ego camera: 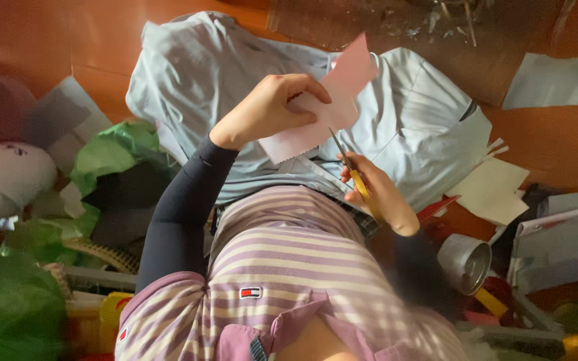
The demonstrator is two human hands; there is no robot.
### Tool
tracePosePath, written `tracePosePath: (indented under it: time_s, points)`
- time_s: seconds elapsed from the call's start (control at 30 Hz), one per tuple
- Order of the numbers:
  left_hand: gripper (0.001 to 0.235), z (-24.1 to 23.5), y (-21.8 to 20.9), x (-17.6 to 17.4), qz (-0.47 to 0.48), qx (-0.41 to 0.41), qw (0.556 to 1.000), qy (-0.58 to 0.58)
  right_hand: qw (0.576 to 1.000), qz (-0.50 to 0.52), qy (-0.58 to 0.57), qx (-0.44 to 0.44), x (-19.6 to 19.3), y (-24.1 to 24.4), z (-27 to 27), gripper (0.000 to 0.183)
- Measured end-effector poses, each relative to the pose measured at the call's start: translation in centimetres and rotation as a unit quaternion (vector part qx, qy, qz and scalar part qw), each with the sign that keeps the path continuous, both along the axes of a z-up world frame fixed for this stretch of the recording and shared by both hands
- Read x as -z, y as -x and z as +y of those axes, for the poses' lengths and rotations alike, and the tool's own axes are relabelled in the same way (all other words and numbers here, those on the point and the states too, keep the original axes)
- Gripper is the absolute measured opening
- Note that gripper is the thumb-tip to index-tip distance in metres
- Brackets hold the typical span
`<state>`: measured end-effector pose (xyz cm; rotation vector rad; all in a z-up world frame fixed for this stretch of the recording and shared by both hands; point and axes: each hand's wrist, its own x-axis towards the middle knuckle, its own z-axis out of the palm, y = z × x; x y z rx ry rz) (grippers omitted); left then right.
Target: The person cuts red and white paper into strips using scissors and folds them into triangular shapes. They then attach these folded paper pieces to a red plastic stool, wrapping the legs and seat with the paper decorations.
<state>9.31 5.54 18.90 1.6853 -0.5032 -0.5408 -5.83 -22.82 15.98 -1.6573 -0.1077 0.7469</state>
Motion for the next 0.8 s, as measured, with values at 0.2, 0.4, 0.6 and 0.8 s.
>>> tracePosePath:
  time_s: [0.2, 0.4, 0.6, 0.8]
  points:
    - [0.034, 1.4, 1.2, -0.3, -0.064, 0.009, 0.998, -0.003, 1.0, 0.012, -0.003, -0.01, -1.1, -1.4, 2.2, 0.082]
    - [0.034, 2.1, 1.3, -0.7, -0.075, 0.019, 0.997, -0.009, 1.0, 0.004, -0.021, 0.012, -0.5, -0.9, 2.7, 0.079]
    - [0.036, 1.8, 1.1, -0.6, -0.111, 0.031, 0.993, -0.011, 0.999, 0.012, 0.02, 0.028, 0.5, -0.8, 2.5, 0.069]
    - [0.045, 1.7, 0.8, -0.7, -0.125, 0.043, 0.991, -0.011, 0.999, 0.003, 0.003, 0.038, 1.5, -0.6, 2.5, 0.066]
